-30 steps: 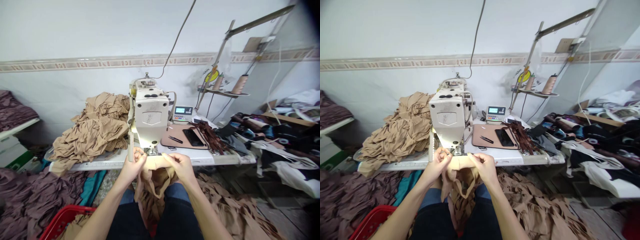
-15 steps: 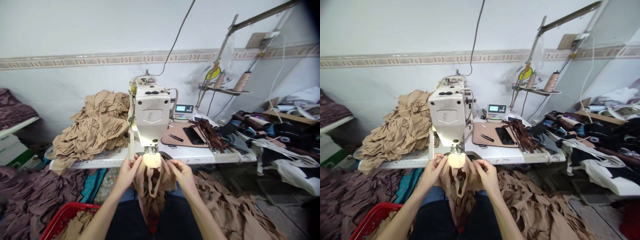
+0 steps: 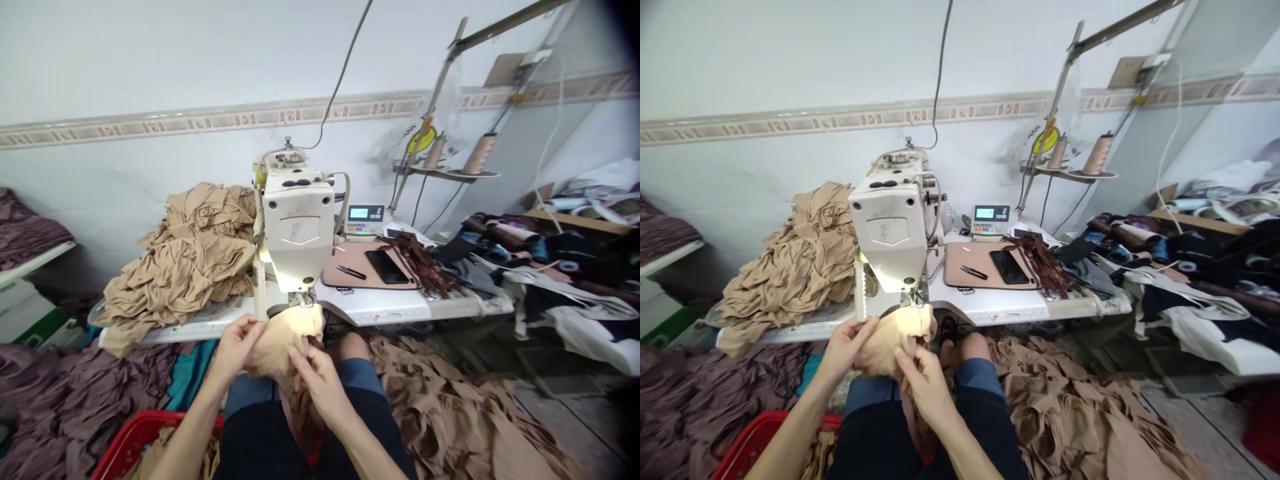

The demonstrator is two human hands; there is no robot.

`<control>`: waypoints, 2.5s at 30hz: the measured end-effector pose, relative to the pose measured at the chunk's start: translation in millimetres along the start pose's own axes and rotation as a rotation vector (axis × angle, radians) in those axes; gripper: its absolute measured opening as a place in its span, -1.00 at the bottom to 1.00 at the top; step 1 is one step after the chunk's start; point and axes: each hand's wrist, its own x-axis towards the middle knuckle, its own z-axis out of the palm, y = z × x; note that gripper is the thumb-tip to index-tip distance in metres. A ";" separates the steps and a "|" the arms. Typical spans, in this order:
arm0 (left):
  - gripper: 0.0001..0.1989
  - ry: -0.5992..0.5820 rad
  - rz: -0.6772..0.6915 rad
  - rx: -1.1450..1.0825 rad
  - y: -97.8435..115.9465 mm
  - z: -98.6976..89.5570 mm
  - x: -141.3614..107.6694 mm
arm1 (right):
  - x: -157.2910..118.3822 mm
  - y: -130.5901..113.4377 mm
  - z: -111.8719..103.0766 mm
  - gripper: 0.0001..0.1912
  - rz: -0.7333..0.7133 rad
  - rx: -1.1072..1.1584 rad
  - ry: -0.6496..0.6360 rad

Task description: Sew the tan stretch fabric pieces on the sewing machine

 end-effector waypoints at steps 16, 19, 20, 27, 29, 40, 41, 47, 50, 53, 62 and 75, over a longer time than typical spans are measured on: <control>-0.77 -0.511 -0.021 0.011 1.3 24.4 -61.6 | -35.6 -70.9 -39.4 -0.56 -0.215 -0.665 -0.452; -0.83 -0.883 -0.123 0.036 2.0 36.9 -77.7 | -34.9 -66.9 -45.5 -0.63 -0.233 -0.736 -0.561; -0.80 -0.942 -0.148 0.043 1.0 38.6 -81.8 | -35.2 -65.9 -50.7 -0.68 -0.198 -0.727 -0.576; -0.57 -0.655 -0.172 0.001 -5.1 31.1 -80.2 | -38.7 -51.1 -83.7 -0.58 0.071 -0.472 -0.338; -0.59 -0.546 -0.156 -0.041 -2.9 32.1 -77.2 | -37.3 -44.0 -83.7 -0.51 0.089 -0.413 -0.219; -0.74 -0.390 0.233 0.251 25.6 29.2 -61.3 | -32.2 -68.2 -69.7 -0.60 -0.202 -0.658 -0.050; -0.75 -0.375 0.255 0.254 26.7 28.7 -59.3 | -31.2 -72.9 -67.9 -0.63 -0.273 -0.700 -0.039; -0.72 -0.315 0.147 0.022 39.9 35.1 -41.0 | -9.3 -83.5 -62.5 -0.70 -0.322 -0.630 0.101; -0.69 -0.267 0.063 -0.048 46.4 40.4 -30.2 | 5.7 -82.8 -62.6 -0.68 -0.224 -0.486 0.155; -0.64 -0.231 0.022 -0.030 49.6 43.9 -22.2 | 16.6 -80.0 -65.0 -0.64 -0.172 -0.406 0.167; -0.73 -0.005 0.042 -0.049 54.0 55.4 -1.2 | 35.6 -61.8 -77.8 -0.56 -0.162 -0.325 0.247; -0.56 -0.052 0.015 -0.263 48.4 73.1 17.1 | 45.7 -61.2 -84.2 -0.47 -0.187 -0.313 0.291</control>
